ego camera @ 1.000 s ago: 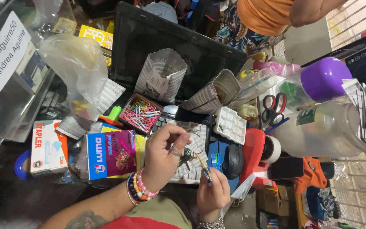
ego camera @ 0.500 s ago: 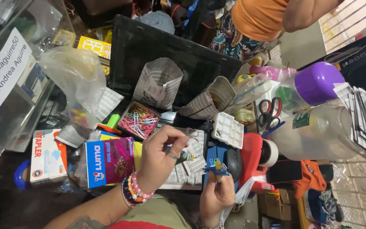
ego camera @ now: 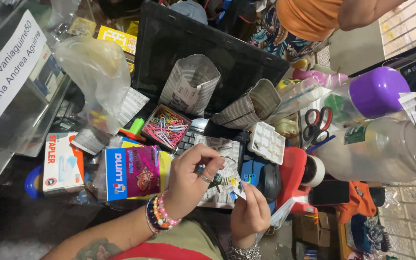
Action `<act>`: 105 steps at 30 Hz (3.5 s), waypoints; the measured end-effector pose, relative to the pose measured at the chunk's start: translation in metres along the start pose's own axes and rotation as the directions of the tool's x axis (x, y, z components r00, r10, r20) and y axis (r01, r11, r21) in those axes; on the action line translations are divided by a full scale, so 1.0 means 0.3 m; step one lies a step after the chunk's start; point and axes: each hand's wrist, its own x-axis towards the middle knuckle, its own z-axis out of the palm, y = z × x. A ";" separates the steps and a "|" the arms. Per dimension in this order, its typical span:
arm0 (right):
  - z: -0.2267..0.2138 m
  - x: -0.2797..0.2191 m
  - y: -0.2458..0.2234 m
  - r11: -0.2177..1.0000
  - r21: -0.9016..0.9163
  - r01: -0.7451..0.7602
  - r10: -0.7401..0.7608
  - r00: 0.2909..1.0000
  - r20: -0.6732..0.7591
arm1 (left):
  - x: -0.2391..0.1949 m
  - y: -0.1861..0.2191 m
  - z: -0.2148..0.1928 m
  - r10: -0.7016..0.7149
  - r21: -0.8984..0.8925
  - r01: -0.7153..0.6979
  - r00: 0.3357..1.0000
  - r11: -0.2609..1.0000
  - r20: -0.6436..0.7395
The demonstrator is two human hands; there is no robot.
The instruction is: Organize and sort small price tags and labels on a cluttered desk.
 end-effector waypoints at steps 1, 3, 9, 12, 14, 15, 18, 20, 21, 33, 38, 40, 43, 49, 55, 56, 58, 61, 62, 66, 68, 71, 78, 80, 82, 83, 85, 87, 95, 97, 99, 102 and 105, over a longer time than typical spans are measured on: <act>0.000 -0.010 0.004 1.000 0.000 -0.001 0.001 1.000 0.002 | -0.003 -0.003 -0.001 -0.002 0.000 0.002 1.000 1.000 0.000; -0.002 -0.030 0.013 1.000 -0.006 0.022 -0.022 0.999 0.024 | -0.011 -0.009 -0.002 0.013 -0.017 -0.013 1.000 1.000 -0.016; 0.003 -0.086 -0.004 0.977 0.151 -0.149 0.129 0.983 0.131 | -0.032 -0.016 0.012 -0.114 -0.020 0.113 0.992 0.993 -0.055; 0.021 -0.078 -0.020 0.964 0.164 -0.209 0.182 0.969 0.166 | -0.045 -0.042 0.019 -0.171 -0.047 0.168 0.983 0.985 -0.073; 0.021 -0.072 -0.018 0.966 0.176 -0.188 0.158 0.973 0.169 | -0.036 -0.042 0.016 -0.164 -0.048 0.161 0.983 0.986 -0.082; 0.022 -0.067 -0.017 0.967 0.191 -0.166 0.134 0.976 0.169 | -0.029 -0.042 0.014 -0.155 -0.048 0.151 0.984 0.987 -0.092; 0.019 -0.064 -0.020 0.951 0.239 -0.195 0.150 0.969 0.196 | -0.015 -0.052 0.015 -0.122 -0.054 0.117 0.987 0.992 -0.107; 0.028 -0.067 -0.022 0.946 0.239 -0.220 0.179 0.967 0.183 | -0.010 -0.056 0.017 -0.150 -0.082 0.142 0.984 0.986 -0.100; 0.031 -0.068 -0.022 0.939 0.241 -0.246 0.208 0.963 0.171 | -0.007 -0.059 0.018 -0.178 -0.109 0.168 0.980 0.980 -0.093; 0.004 -0.095 0.045 0.917 0.254 -0.308 0.279 0.949 0.145 | 0.047 -0.047 -0.045 -0.169 -0.098 0.151 0.962 0.984 -0.213; -0.023 -0.048 0.046 0.942 0.168 -0.292 0.279 0.955 0.097 | 0.036 -0.031 -0.046 -0.144 -0.068 0.141 0.989 0.988 -0.036; -0.027 -0.031 0.039 0.965 0.141 -0.222 0.216 0.975 0.061 | 0.025 -0.026 -0.033 -0.124 -0.038 0.125 0.992 0.991 0.024; -0.033 -0.004 0.014 0.995 0.043 -0.092 0.091 0.996 0.024 | 0.002 -0.020 -0.010 -0.148 -0.069 0.156 0.983 0.985 0.110; -0.030 0.019 -0.020 0.999 -0.038 0.012 -0.013 0.999 -0.030 | -0.021 -0.003 0.000 -0.159 -0.053 0.166 0.980 0.985 0.118; -0.014 -0.042 0.012 1.000 -0.010 0.022 -0.023 0.995 -0.094 | -0.021 0.006 -0.013 -0.130 -0.055 0.134 0.988 0.989 0.078; -0.012 -0.038 0.008 0.999 -0.014 0.033 -0.034 0.995 -0.095 | -0.022 0.006 -0.014 -0.118 -0.060 0.123 0.990 0.991 0.070; -0.015 -0.034 -0.004 0.999 -0.018 0.041 -0.043 0.995 -0.094 | -0.027 0.006 -0.015 -0.111 -0.065 0.115 0.992 0.991 0.064; -0.018 -0.029 -0.021 0.995 -0.088 0.035 -0.042 0.996 -0.083 | -0.029 0.008 -0.015 -0.107 -0.065 0.110 0.993 0.992 0.057; -0.019 -0.029 -0.025 0.994 -0.097 0.047 -0.054 0.995 -0.079 | -0.029 0.010 -0.014 -0.116 -0.072 0.120 0.992 0.990 0.053; -0.018 -0.017 -0.039 0.995 -0.082 -0.058 0.045 0.988 -0.148 | -0.039 0.004 -0.011 -0.140 -0.103 0.148 0.987 0.984 0.077; -0.017 -0.014 -0.032 0.996 -0.072 -0.049 0.039 0.990 -0.135 | -0.041 0.009 -0.011 -0.151 -0.091 0.159 0.985 0.983 0.086; -0.018 -0.015 -0.031 0.995 -0.098 -0.005 -0.004 0.995 -0.099 | -0.041 0.012 -0.009 -0.153 -0.063 0.159 0.984 0.985 0.090; -0.017 -0.046 -0.011 0.992 -0.115 0.054 -0.059 0.997 -0.048 | -0.040 0.002 -0.008 -0.145 -0.092 0.148 0.989 0.985 0.039; -0.012 -0.049 -0.013 0.993 -0.104 0.051 -0.056 0.997 -0.044 | -0.040 0.000 -0.007 -0.148 -0.076 0.149 0.989 0.986 0.021; -0.001 -0.054 -0.013 0.995 -0.091 0.051 -0.055 0.998 -0.043 | -0.039 -0.002 -0.006 -0.148 -0.059 0.148 0.989 0.987 0.001; 0.006 -0.058 -0.013 0.998 -0.044 0.033 -0.036 0.998 -0.054 | -0.040 -0.004 -0.005 -0.164 -0.060 0.163 0.986 0.985 -0.010; 0.004 -0.066 -0.020 1.000 0.004 0.020 -0.019 0.997 -0.068 | -0.040 -0.008 0.001 -0.174 -0.061 0.172 0.985 0.983 -0.022; -0.006 -0.068 -0.037 0.995 0.072 -0.062 0.060 0.998 0.033 | -0.035 -0.013 0.004 -0.245 -0.071 0.241 0.968 0.968 -0.049; 0.065 -0.108 -0.011 0.927 0.219 -0.305 0.303 0.952 0.047 | -0.002 -0.066 0.022 -0.320 -0.120 0.306 0.940 0.944 -0.116; 0.076 -0.103 -0.003 0.917 0.220 -0.333 0.328 0.943 0.060 | 0.011 -0.068 0.023 -0.321 -0.121 0.306 0.939 0.944 -0.122; 0.086 -0.089 -0.009 0.852 0.292 -0.434 0.408 0.901 0.148 | 0.013 -0.082 0.027 -0.327 -0.080 0.319 0.935 0.945 -0.136; 0.101 -0.046 -0.026 0.842 0.246 -0.480 0.443 0.876 0.191 | 0.013 -0.112 0.037 -0.313 -0.028 0.313 0.937 0.949 -0.154; 0.120 -0.062 -0.001 0.773 0.311 -0.553 0.519 0.833 0.190 | 0.022 -0.134 0.038 -0.282 -0.136 0.262 0.946 0.956 -0.159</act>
